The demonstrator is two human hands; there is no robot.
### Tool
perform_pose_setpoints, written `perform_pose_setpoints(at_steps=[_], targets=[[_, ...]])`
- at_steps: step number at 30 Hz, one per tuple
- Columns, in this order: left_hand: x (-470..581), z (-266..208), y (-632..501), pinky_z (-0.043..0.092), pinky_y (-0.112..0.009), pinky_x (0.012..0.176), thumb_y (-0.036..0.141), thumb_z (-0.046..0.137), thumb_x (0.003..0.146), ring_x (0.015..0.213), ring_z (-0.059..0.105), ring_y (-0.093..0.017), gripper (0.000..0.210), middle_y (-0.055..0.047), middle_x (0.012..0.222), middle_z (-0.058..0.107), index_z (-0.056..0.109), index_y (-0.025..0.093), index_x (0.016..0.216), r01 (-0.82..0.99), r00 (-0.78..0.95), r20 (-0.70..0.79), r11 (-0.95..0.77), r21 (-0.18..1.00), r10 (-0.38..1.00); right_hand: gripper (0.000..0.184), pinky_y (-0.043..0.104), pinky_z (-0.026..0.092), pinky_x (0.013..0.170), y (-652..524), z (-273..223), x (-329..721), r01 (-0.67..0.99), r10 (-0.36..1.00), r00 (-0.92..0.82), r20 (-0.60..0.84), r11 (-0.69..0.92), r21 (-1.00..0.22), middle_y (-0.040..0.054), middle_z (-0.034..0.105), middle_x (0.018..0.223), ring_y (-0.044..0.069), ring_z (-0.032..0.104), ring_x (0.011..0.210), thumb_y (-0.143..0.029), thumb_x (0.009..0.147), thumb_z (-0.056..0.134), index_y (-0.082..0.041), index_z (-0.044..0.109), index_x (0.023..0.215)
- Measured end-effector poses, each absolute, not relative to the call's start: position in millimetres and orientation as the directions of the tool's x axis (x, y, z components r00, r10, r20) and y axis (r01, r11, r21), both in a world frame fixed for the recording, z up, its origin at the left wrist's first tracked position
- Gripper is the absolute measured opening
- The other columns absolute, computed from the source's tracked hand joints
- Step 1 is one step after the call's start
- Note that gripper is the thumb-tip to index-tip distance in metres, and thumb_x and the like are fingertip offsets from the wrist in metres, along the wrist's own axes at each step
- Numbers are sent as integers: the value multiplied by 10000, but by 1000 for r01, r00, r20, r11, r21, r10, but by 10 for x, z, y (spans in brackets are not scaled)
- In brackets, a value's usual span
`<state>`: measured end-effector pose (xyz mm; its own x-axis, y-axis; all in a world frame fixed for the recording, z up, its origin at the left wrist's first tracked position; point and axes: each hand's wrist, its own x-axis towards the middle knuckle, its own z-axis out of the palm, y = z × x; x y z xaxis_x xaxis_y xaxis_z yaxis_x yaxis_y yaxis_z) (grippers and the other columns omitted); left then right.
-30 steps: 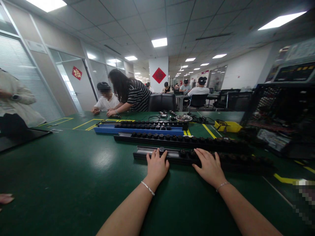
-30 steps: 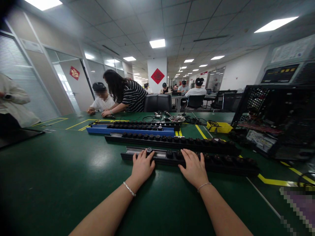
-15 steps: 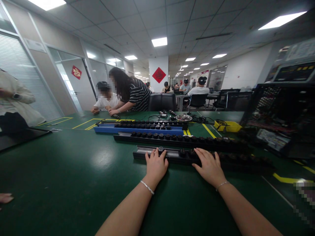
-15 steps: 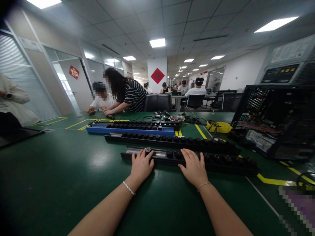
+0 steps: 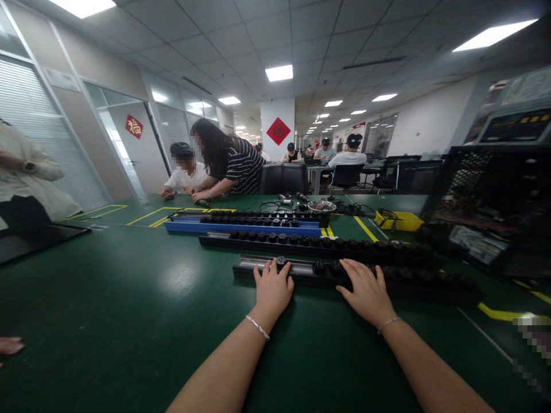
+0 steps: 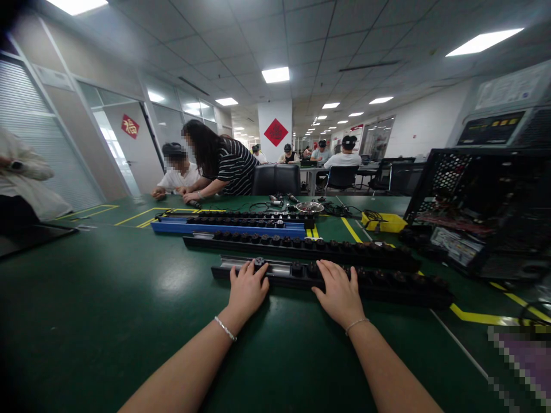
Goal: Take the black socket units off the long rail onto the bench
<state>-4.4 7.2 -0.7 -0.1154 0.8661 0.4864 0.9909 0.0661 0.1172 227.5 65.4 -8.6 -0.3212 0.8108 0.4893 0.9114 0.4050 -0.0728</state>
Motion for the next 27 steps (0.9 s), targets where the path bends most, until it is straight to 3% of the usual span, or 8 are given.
perform_pose_setpoints(at_steps=[27], targets=[[-43,9,62,190,-565,1042,367,420,865,1248,392,-271,404,-97,1331,505,535,327,1250,990,-123,467,75,119,876,532,569,117,1078,637,-69,2267,908,807,-326,493,412,-74,67,483,1338,244,397,1238,-366,803,420,-229,393,1317]])
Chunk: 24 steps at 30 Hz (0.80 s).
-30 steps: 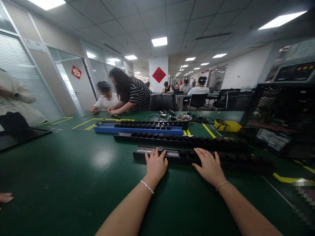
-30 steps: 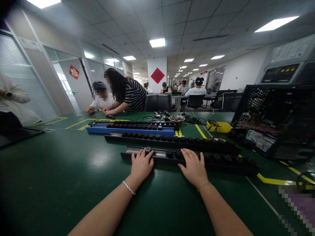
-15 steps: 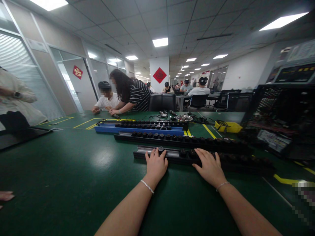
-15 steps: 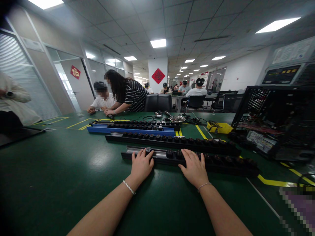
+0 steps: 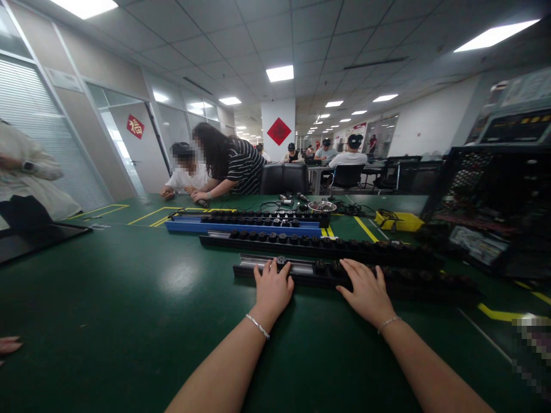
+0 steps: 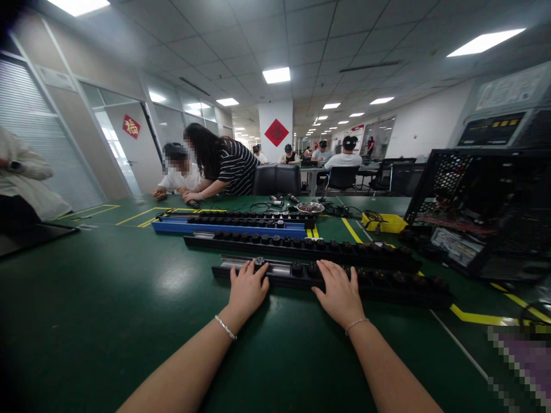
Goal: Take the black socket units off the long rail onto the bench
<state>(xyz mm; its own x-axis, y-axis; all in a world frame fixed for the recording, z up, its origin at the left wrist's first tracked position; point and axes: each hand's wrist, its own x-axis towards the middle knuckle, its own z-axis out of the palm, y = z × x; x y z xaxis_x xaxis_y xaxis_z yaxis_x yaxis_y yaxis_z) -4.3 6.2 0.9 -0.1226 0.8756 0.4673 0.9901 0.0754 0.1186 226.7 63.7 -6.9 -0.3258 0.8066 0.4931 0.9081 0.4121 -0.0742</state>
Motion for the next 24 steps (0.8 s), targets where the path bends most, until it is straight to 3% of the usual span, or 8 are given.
perform_pose_setpoints(at_steps=[7,24], targets=[[-56,31,52,178,-603,1032,434,455,845,1267,364,-308,460,-84,1358,478,470,365,1300,989,-130,419,89,116,899,530,581,137,1066,635,-61,2269,906,803,-331,496,417,-70,73,485,1331,258,404,1233,-364,803,413,-241,393,1319],[-63,38,54,171,-599,1041,440,402,875,1260,378,-294,421,-95,1340,497,516,342,1268,986,-151,440,105,128,885,538,573,130,1076,633,-57,2267,912,816,-323,479,404,-72,67,478,1341,252,398,1240,-383,806,413,-231,396,1321]])
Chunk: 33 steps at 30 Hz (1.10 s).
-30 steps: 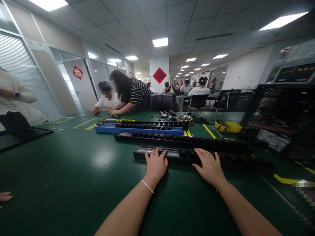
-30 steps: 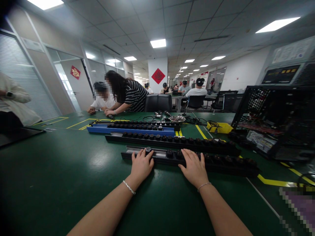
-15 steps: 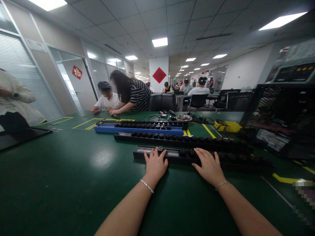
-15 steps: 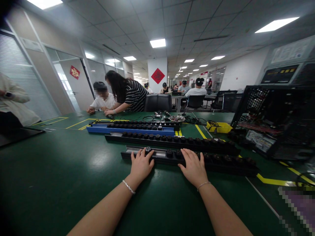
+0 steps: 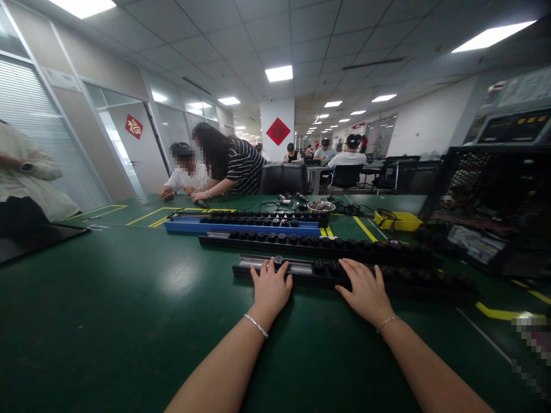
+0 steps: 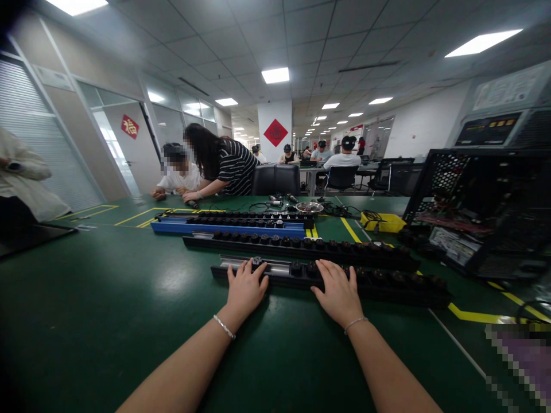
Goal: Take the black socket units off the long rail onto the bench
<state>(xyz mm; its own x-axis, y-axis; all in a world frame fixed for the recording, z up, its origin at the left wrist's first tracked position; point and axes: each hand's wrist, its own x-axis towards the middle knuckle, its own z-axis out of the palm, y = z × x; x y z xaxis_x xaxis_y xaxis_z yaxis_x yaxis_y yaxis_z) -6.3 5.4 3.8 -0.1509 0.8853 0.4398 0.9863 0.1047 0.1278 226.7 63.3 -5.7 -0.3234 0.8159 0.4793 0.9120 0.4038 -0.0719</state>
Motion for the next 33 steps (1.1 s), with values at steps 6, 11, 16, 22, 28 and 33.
perform_pose_setpoints(at_steps=[6,11,16,22,28,33], targets=[[-59,67,36,175,-594,1045,446,357,898,1258,381,-286,409,-81,1333,506,531,347,1254,984,-167,444,117,136,880,536,581,134,1071,647,-78,2274,908,803,-329,497,413,-67,67,481,1336,255,413,1228,-376,802,419,-239,397,1320],[-66,90,28,179,-590,1045,433,351,902,1261,377,-286,399,-68,1330,511,534,356,1249,984,-166,437,118,134,884,534,584,158,1061,644,-80,2274,908,798,-332,503,414,-57,67,481,1335,264,416,1225,-376,804,414,-259,394,1324],[-78,77,35,170,-599,1042,435,326,910,1257,378,-293,399,-64,1324,517,544,361,1236,984,-170,449,124,131,877,517,572,135,1072,632,-66,2268,911,803,-327,498,409,-61,68,477,1343,254,406,1235,-372,812,410,-239,408,1311],[-99,44,54,171,-612,1032,433,308,915,1245,391,-301,401,-66,1308,531,556,364,1222,985,-165,477,122,121,863,529,572,106,1080,630,-57,2269,907,813,-326,482,413,-83,65,472,1349,250,396,1241,-386,812,417,-228,396,1317],[-122,53,57,174,-612,1030,430,316,911,1240,396,-305,402,-69,1302,537,556,362,1226,985,-163,466,119,122,869,524,576,106,1079,643,-69,2278,907,815,-326,480,413,-86,67,471,1349,250,397,1241,-383,814,415,-229,396,1315],[-132,61,59,160,-615,1033,436,317,910,1246,389,-302,398,-59,1308,533,552,376,1226,983,-172,446,126,130,878,531,577,128,1075,651,-78,2282,909,809,-327,489,411,-72,63,471,1349,252,402,1238,-378,809,425,-232,392,1318]])
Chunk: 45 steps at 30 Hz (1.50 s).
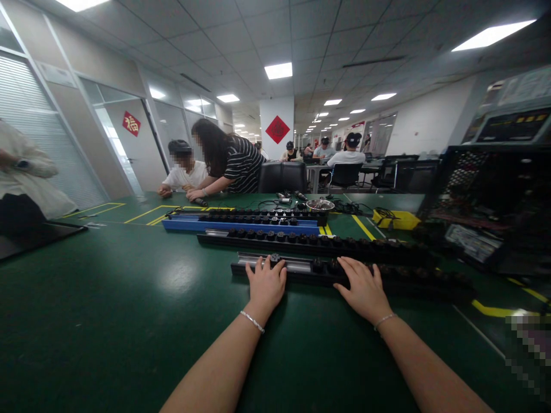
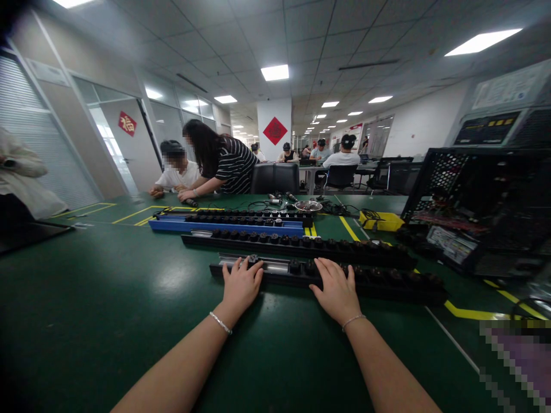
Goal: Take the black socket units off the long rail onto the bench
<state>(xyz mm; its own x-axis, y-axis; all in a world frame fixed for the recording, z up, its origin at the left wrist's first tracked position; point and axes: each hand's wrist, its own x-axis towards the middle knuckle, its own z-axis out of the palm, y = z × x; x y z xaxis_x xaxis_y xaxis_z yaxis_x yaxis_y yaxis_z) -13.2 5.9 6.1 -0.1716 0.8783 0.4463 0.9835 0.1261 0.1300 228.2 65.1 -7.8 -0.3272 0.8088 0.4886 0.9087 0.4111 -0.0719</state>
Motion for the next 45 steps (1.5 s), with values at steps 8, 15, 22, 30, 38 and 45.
perform_pose_setpoints(at_steps=[8,15,22,30,38,45], targets=[[-144,49,67,166,-621,1027,483,300,905,1263,371,-311,417,-59,1344,500,525,401,1246,983,-177,429,136,124,886,528,579,152,1065,644,-74,2277,908,803,-330,496,413,-65,64,476,1340,256,408,1229,-375,810,422,-247,392,1321],[-160,26,85,185,-645,1005,523,283,898,1267,367,-329,437,-71,1353,488,526,404,1242,985,-165,437,121,126,884,535,583,163,1060,646,-74,2278,910,809,-326,489,408,-69,67,473,1340,259,401,1234,-379,811,420,-251,382,1330],[-169,32,94,180,-652,1006,495,277,908,1252,387,-321,424,-61,1333,510,544,403,1224,984,-166,436,118,137,885,541,589,170,1058,655,-77,2285,909,812,-328,483,411,-74,64,470,1343,263,401,1237,-385,805,431,-251,385,1327],[-165,19,97,175,-635,1016,476,269,916,1241,403,-302,417,-63,1306,535,572,401,1192,981,-183,464,133,139,867,534,581,166,1063,656,-80,2283,909,814,-322,483,408,-82,59,467,1352,254,401,1236,-378,804,440,-234,393,1315],[-188,27,100,161,-638,1020,470,278,914,1242,399,-303,412,-60,1312,531,574,399,1191,978,-198,452,142,155,869,520,580,161,1064,659,-87,2287,904,805,-328,495,419,-84,64,472,1351,254,401,1239,-373,810,434,-239,397,1312],[-191,54,89,152,-638,1026,454,297,914,1254,385,-300,391,-40,1319,528,577,410,1183,972,-216,429,152,179,877,519,579,155,1070,646,-65,2281,907,818,-320,479,411,-96,63,472,1347,247,400,1241,-371,809,436,-233,399,1309]])
